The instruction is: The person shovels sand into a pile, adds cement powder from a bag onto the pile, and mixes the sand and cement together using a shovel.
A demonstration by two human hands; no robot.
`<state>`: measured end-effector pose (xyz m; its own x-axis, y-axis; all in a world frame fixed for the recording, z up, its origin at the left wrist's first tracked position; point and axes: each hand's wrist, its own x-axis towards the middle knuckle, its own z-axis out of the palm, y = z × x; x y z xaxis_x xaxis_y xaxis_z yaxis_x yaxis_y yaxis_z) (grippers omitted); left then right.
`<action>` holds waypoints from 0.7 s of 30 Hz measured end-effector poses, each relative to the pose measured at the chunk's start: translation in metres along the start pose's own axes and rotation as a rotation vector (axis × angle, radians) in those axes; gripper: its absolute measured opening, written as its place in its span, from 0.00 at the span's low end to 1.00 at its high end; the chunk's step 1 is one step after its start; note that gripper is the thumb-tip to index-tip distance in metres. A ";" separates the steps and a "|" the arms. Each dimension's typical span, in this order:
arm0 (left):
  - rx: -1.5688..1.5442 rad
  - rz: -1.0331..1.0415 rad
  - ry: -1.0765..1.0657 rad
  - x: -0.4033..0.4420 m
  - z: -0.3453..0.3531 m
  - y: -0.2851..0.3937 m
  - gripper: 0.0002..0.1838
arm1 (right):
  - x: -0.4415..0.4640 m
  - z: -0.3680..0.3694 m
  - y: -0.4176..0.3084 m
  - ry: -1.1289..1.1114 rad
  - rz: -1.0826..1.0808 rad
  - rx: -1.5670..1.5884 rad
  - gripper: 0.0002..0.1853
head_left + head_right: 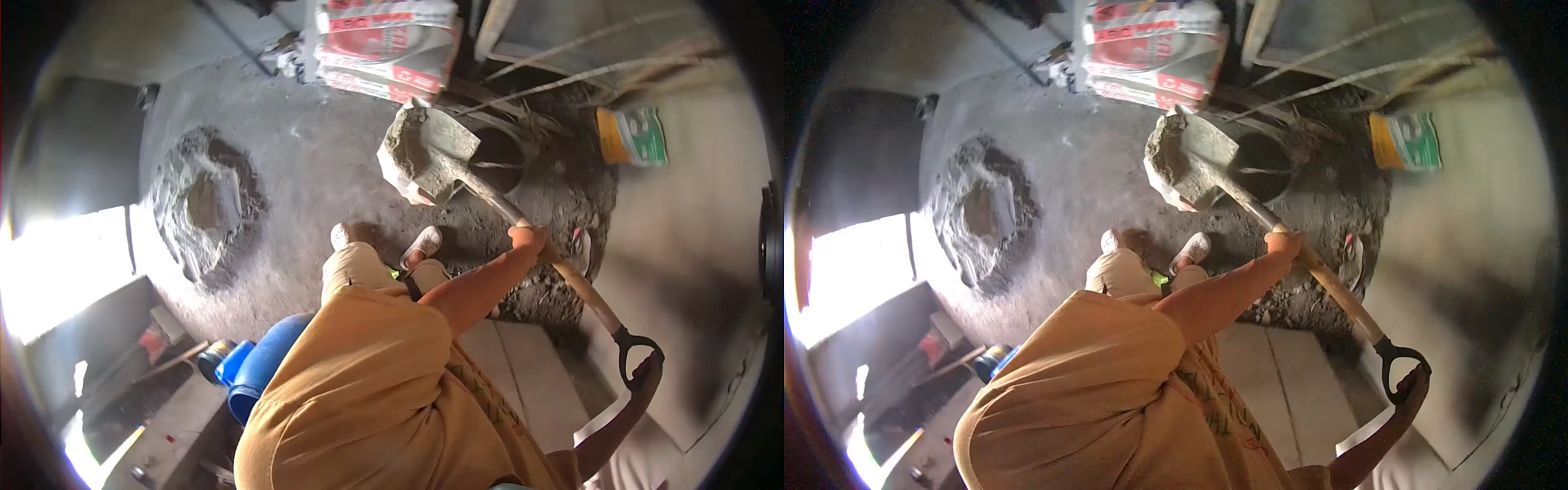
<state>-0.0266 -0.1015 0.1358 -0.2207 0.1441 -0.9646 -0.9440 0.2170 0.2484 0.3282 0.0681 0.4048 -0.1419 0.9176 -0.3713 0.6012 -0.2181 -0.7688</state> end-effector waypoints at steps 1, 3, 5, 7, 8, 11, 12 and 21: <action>0.005 0.028 0.027 0.004 -0.013 0.011 0.40 | -0.002 0.013 -0.012 0.009 -0.005 -0.019 0.12; -0.032 0.061 0.053 0.006 -0.047 0.031 0.40 | -0.006 0.050 -0.030 -0.006 -0.022 -0.043 0.13; -0.068 0.104 0.085 0.009 -0.098 0.055 0.40 | -0.021 0.113 -0.060 -0.064 -0.096 -0.091 0.13; -0.169 0.057 0.118 0.000 -0.165 0.093 0.41 | -0.022 0.166 -0.067 -0.213 -0.213 -0.064 0.13; -0.127 0.140 0.123 0.023 -0.200 0.099 0.40 | 0.011 0.174 -0.057 -0.331 -0.029 0.034 0.14; 0.023 0.278 0.135 0.064 -0.324 0.135 0.33 | -0.082 0.334 -0.104 -0.159 -0.071 -0.093 0.14; -0.026 0.260 0.308 0.096 -0.356 0.136 0.31 | -0.100 0.373 -0.106 -0.281 -0.082 -0.110 0.14; -0.287 0.140 0.634 0.189 -0.811 0.183 0.30 | -0.332 0.766 -0.077 -0.709 0.087 -0.120 0.17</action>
<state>-0.4402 -0.8179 -0.0722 -0.3621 -0.4570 -0.8124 -0.9045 -0.0385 0.4247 -0.2736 -0.4747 0.1883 -0.5410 0.4539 -0.7080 0.7097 -0.2052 -0.6739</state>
